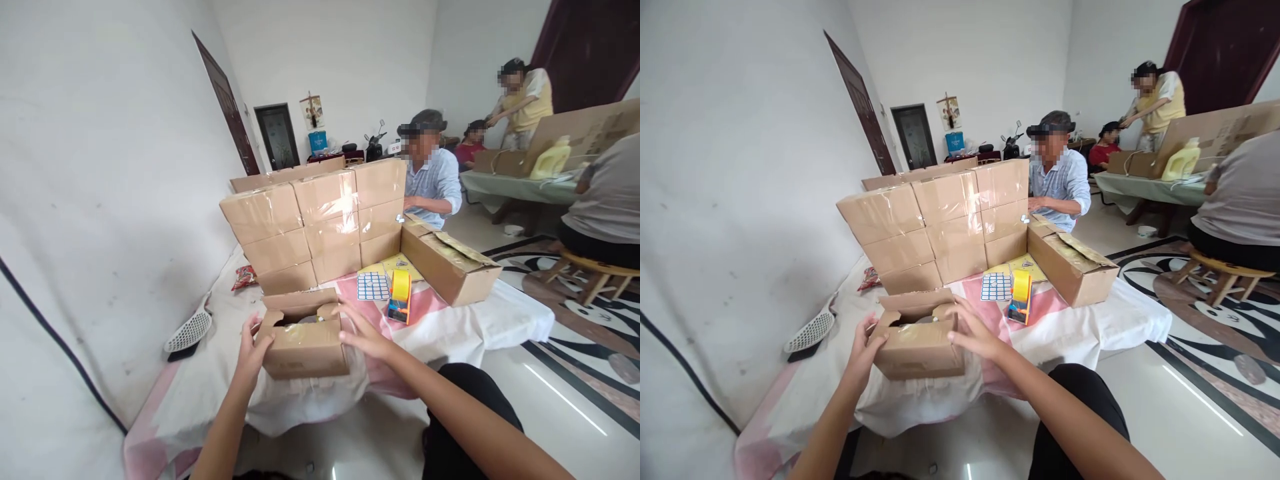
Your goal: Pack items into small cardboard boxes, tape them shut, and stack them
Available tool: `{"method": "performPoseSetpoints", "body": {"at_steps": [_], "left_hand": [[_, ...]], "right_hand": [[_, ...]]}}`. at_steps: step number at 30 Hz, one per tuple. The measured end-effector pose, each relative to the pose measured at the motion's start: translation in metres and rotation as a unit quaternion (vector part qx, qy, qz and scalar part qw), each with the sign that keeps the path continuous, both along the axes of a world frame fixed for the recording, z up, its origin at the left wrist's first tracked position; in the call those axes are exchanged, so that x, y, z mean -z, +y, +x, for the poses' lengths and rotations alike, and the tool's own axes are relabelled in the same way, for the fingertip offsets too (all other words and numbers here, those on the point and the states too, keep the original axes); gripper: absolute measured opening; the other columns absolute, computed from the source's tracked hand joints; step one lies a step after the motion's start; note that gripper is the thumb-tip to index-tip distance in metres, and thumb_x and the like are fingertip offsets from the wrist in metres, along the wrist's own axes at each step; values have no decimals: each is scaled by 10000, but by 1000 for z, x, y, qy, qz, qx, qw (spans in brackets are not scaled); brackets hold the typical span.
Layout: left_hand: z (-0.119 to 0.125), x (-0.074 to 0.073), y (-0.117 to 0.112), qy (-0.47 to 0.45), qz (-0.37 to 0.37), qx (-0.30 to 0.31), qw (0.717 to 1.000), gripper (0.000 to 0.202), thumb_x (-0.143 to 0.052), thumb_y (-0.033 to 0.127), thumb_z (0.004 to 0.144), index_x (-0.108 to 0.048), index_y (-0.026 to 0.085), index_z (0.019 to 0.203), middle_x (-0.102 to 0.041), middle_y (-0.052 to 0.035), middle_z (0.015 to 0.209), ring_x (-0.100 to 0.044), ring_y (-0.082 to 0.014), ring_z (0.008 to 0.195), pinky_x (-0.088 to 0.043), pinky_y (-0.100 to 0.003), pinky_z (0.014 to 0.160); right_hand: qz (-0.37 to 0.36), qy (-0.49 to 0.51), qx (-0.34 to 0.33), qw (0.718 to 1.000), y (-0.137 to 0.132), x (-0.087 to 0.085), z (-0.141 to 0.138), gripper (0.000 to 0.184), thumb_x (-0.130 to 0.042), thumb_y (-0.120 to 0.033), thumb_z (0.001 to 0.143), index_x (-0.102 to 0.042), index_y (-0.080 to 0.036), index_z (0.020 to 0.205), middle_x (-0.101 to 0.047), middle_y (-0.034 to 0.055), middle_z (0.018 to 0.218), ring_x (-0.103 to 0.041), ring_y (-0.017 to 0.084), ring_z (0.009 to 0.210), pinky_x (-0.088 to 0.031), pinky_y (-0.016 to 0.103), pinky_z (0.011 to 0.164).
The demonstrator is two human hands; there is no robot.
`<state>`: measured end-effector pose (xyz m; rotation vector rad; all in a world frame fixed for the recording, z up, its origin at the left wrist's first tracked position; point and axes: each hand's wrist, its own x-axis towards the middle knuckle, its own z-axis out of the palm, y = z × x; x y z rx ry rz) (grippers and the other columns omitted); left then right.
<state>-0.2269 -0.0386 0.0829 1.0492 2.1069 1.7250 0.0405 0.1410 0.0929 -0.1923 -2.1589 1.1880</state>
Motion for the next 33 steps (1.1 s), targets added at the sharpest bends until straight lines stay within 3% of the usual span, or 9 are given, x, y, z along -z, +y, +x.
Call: {"method": "performPoseSetpoints", "body": {"at_steps": [4,7,10,13,15,18,20,24,33], "left_hand": [[3,-3,5,-21,-6,8,1000,866,-636,360,839,-222,315,1599,-301,-129,1647,-422,-315,1451,-438,-482,1126],[11,-18,-3,165,-19,44,985,629,-547,329,918,-414,307,1533,-365,-87,1632,-371,-295,1488,-335,-514,1202],[26,-34,-9,388,-86,136,908,449,-524,361,965,-593,316,1405,-586,-59,1472,-477,-290,1416,-245,-553,1235],[42,-40,-8,477,-138,162,853,580,-658,506,889,-590,296,1425,-597,-76,1459,-538,-340,1351,-369,-524,1160],[49,-39,-5,493,-145,137,847,617,-679,553,865,-603,281,1413,-599,-80,1455,-563,-352,1320,-417,-502,1118],[55,-35,3,499,-149,116,846,558,-657,555,883,-638,283,1370,-619,-74,1432,-572,-349,1302,-423,-502,1103],[59,-35,11,493,-152,99,851,503,-649,538,891,-669,288,1328,-637,-80,1405,-577,-353,1284,-426,-511,1087],[65,-37,25,480,-153,70,861,465,-644,514,894,-687,279,1294,-662,-102,1356,-585,-368,1258,-419,-523,1068],[86,-45,27,480,-172,43,859,636,-549,502,948,-461,252,1527,-717,-166,1219,-619,-396,1199,-338,-646,1103]], "right_hand": [[-7,77,11,997,9,-7,-14,559,-560,-529,964,-410,-278,1440,-615,106,1303,-562,264,1289,-389,486,1159],[77,64,22,995,11,-10,-19,474,-562,-453,975,-485,-257,1399,-702,89,1107,-610,277,1160,-424,503,1089],[124,38,53,990,7,-14,-16,480,-524,-393,997,-455,-259,1453,-726,96,1116,-565,298,1240,-405,518,1095],[153,38,131,979,8,-23,2,431,-527,-341,983,-500,-268,1407,-693,105,1198,-558,299,1254,-391,524,1111],[157,97,277,943,20,-26,23,353,-563,-334,945,-563,-245,1287,-640,115,1237,-559,302,1230,-395,535,1107],[81,190,525,826,60,-18,58,452,-664,-382,841,-514,-204,1228,-537,128,1280,-511,300,1261,-378,555,1124],[-58,210,567,795,92,-6,75,582,-715,-413,753,-436,-207,1221,-528,118,1241,-551,275,1200,-426,532,1088],[-277,138,443,841,127,17,82,512,-692,-451,683,-405,-250,1056,-618,48,1005,-646,236,982,-550,447,881],[-203,43,386,899,110,38,71,368,-772,-451,604,-543,-205,754,-628,11,732,-606,209,744,-546,372,737]]}}
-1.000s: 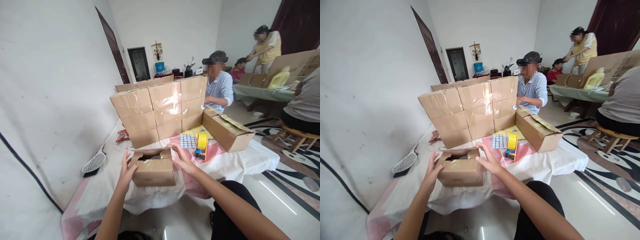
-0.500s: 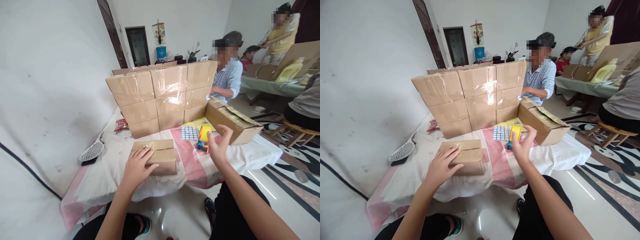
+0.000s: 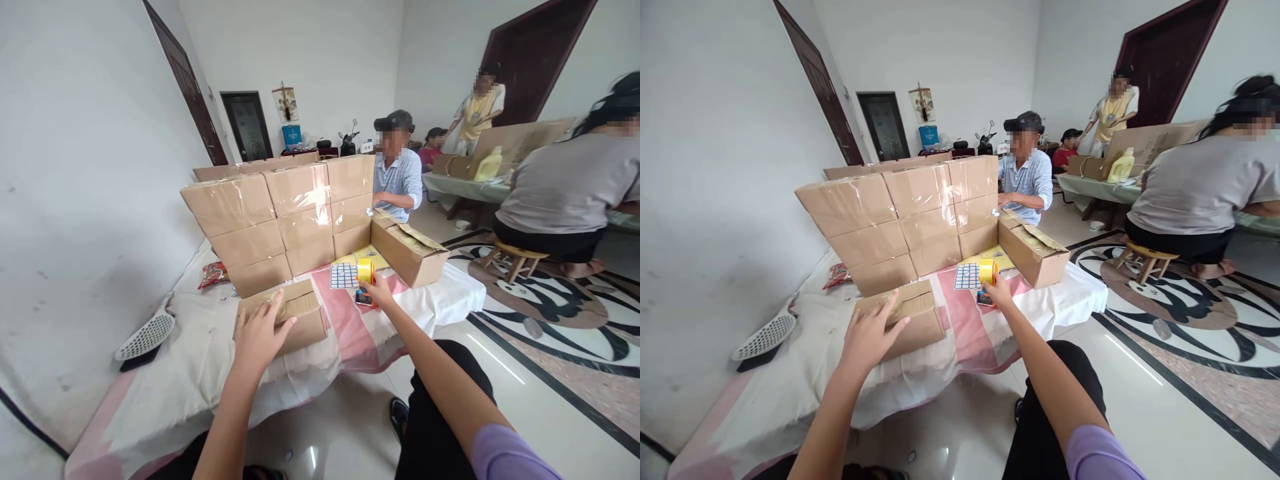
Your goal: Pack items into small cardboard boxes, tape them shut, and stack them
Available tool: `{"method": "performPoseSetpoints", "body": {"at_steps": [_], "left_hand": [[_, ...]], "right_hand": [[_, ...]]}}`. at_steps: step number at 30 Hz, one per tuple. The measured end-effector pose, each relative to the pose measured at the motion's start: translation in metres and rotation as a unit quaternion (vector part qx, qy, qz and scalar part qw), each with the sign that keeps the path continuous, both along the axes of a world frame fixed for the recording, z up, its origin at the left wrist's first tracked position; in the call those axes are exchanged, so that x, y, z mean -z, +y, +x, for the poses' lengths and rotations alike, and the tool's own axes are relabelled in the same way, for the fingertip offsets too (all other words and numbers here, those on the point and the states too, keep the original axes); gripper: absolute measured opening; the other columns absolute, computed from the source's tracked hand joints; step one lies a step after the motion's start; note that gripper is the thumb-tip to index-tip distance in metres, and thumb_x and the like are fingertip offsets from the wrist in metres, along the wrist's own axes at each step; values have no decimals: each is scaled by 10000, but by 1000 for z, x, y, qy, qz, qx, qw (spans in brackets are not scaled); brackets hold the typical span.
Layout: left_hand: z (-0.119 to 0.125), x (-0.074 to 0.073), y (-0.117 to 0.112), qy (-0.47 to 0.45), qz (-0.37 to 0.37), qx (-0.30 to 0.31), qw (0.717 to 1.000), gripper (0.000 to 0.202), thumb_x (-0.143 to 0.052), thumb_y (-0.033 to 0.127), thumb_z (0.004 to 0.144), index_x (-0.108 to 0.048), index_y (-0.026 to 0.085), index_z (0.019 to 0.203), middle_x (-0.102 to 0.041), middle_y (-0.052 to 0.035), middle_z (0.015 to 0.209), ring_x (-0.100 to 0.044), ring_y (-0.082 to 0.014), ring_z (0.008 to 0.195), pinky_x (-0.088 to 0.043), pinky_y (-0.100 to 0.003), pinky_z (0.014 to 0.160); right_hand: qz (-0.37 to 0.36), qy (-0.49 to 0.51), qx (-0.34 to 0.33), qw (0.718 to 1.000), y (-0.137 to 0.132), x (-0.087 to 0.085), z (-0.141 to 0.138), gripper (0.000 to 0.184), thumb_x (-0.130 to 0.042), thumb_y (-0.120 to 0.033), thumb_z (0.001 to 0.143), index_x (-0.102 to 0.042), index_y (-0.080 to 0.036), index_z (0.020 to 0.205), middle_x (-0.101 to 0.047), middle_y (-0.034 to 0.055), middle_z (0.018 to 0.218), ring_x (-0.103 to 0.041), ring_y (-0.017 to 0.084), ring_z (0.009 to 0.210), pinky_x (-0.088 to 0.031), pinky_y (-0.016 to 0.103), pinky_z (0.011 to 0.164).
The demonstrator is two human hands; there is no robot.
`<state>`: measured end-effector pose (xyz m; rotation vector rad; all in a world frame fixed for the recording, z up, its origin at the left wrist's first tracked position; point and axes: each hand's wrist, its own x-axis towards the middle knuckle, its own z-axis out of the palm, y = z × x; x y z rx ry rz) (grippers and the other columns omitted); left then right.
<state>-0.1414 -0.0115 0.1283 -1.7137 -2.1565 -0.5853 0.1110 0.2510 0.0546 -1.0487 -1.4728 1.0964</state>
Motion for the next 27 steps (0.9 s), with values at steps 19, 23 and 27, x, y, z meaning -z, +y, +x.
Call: {"method": "performPoseSetpoints", "body": {"at_steps": [19,23,27], "left_hand": [[111,29,30,-282,70,172,941,291,-567,438,962,-783,255,895,-632,-106,1106,-583,-284,1109,-513,-462,990],[121,37,37,-445,71,176,875,319,-575,454,945,-799,250,846,-627,-100,1030,-614,-254,1051,-530,-412,958],[125,26,38,-517,93,150,837,342,-626,514,891,-782,220,814,-676,-111,1012,-628,-261,1045,-532,-378,889]], "right_hand": [[190,68,-145,969,-126,-41,-11,457,-331,-535,1046,-448,-226,731,-450,-8,663,-409,144,572,-375,285,561],[252,-1,-127,959,-121,-40,-11,470,-297,-521,1056,-371,-235,691,-409,-10,638,-380,149,574,-335,296,574],[289,-28,-76,954,-101,-37,-11,482,-296,-526,1050,-346,-244,662,-398,-4,622,-396,170,608,-337,313,613]]}}
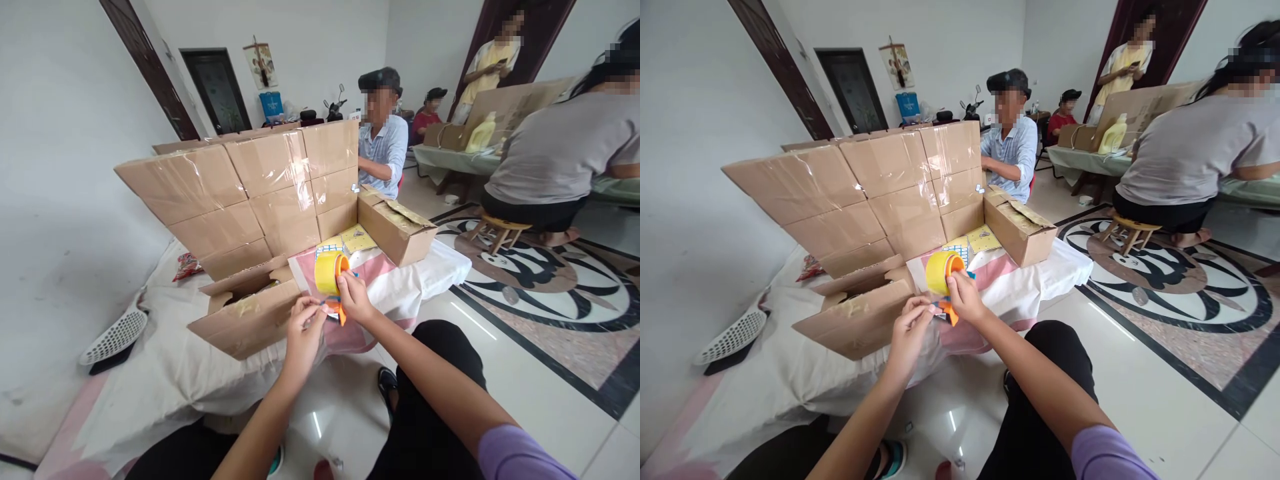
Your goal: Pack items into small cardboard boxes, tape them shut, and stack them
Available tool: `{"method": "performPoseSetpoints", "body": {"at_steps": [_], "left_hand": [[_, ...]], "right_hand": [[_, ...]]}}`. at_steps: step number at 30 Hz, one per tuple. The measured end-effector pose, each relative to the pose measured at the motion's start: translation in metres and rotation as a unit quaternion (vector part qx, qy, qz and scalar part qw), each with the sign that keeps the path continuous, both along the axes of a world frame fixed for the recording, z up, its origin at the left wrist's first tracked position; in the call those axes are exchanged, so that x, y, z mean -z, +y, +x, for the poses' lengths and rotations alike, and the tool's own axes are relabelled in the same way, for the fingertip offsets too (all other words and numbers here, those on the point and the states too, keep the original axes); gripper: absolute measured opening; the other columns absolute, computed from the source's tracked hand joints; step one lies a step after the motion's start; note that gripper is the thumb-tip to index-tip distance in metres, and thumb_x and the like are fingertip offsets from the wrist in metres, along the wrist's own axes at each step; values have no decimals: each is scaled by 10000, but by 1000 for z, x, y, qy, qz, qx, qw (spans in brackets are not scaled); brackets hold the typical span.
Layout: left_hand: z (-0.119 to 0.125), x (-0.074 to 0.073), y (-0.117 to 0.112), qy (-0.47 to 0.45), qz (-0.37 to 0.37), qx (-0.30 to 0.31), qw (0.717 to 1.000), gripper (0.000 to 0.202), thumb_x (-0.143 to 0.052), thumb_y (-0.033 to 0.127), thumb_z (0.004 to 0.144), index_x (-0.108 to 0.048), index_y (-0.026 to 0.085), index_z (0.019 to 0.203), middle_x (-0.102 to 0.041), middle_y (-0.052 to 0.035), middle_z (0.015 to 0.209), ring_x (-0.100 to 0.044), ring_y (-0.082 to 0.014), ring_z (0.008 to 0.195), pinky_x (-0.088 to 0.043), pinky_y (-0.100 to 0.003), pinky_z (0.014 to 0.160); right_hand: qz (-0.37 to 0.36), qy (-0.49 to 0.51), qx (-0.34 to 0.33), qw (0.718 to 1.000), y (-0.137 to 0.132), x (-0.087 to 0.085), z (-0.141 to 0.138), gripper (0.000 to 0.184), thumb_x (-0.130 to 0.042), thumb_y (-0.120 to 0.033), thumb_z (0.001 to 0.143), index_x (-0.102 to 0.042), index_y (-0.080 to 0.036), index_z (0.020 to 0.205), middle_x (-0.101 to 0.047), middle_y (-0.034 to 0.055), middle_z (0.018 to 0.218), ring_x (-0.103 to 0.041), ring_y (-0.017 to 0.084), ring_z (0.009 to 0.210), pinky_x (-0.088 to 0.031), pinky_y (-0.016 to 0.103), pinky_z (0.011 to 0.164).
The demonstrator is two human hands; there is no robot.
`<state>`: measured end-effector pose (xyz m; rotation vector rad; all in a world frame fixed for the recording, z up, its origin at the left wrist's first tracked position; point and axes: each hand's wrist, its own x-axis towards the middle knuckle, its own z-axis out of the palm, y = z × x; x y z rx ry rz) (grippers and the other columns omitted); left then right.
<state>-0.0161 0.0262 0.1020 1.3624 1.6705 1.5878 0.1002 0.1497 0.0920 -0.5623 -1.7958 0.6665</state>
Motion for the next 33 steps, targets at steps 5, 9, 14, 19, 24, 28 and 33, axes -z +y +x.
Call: {"method": "performPoseSetpoints", "body": {"at_steps": [5,9,14,19,24,28,33], "left_hand": [[6,-15,-5,-150,-133,120,972,460,-736,544,791,-752,129,989,-731,-84,770,-648,-171,634,-492,-275,600],[9,-4,-7,-169,-179,155,957,468,-787,573,714,-738,123,837,-748,-103,751,-630,-139,552,-438,-236,536],[16,21,-11,-172,-185,169,953,506,-770,612,696,-726,122,813,-758,-122,760,-631,-138,536,-431,-234,521],[29,38,-12,-166,-166,172,957,509,-723,620,735,-715,127,862,-755,-107,764,-632,-134,536,-431,-229,520],[31,52,-13,-148,-159,173,961,505,-681,619,760,-704,125,862,-745,-96,771,-559,-105,406,-388,-228,432],[28,67,-22,-129,-156,157,967,475,-635,586,803,-696,125,902,-742,-88,817,-520,-86,357,-343,-215,370],[25,84,-32,-110,-158,164,968,455,-599,561,832,-717,131,923,-748,-76,827,-453,-63,329,-320,-212,336]], "right_hand": [[-32,34,57,997,27,0,4,499,-304,-564,1036,-350,-243,658,-390,-15,614,-376,157,585,-316,309,588],[-147,146,89,974,37,-4,8,524,-368,-654,984,-403,-235,671,-407,-22,623,-374,143,578,-317,286,541],[-231,189,27,954,26,-12,9,511,-484,-684,910,-475,-223,690,-506,-8,658,-455,151,632,-396,278,573],[-407,275,1,871,22,-15,5,437,-599,-635,829,-519,-222,710,-556,-14,584,-562,176,603,-442,284,529],[-475,306,22,825,23,-14,0,357,-653,-520,803,-520,-206,698,-558,-24,542,-535,141,487,-427,265,465],[-506,302,26,807,18,-9,-7,238,-678,-347,772,-501,-205,700,-518,-42,509,-498,129,450,-413,259,436],[-542,288,23,789,17,-5,-12,252,-686,-148,682,-446,-213,641,-447,-64,469,-415,98,424,-385,247,426]]}}
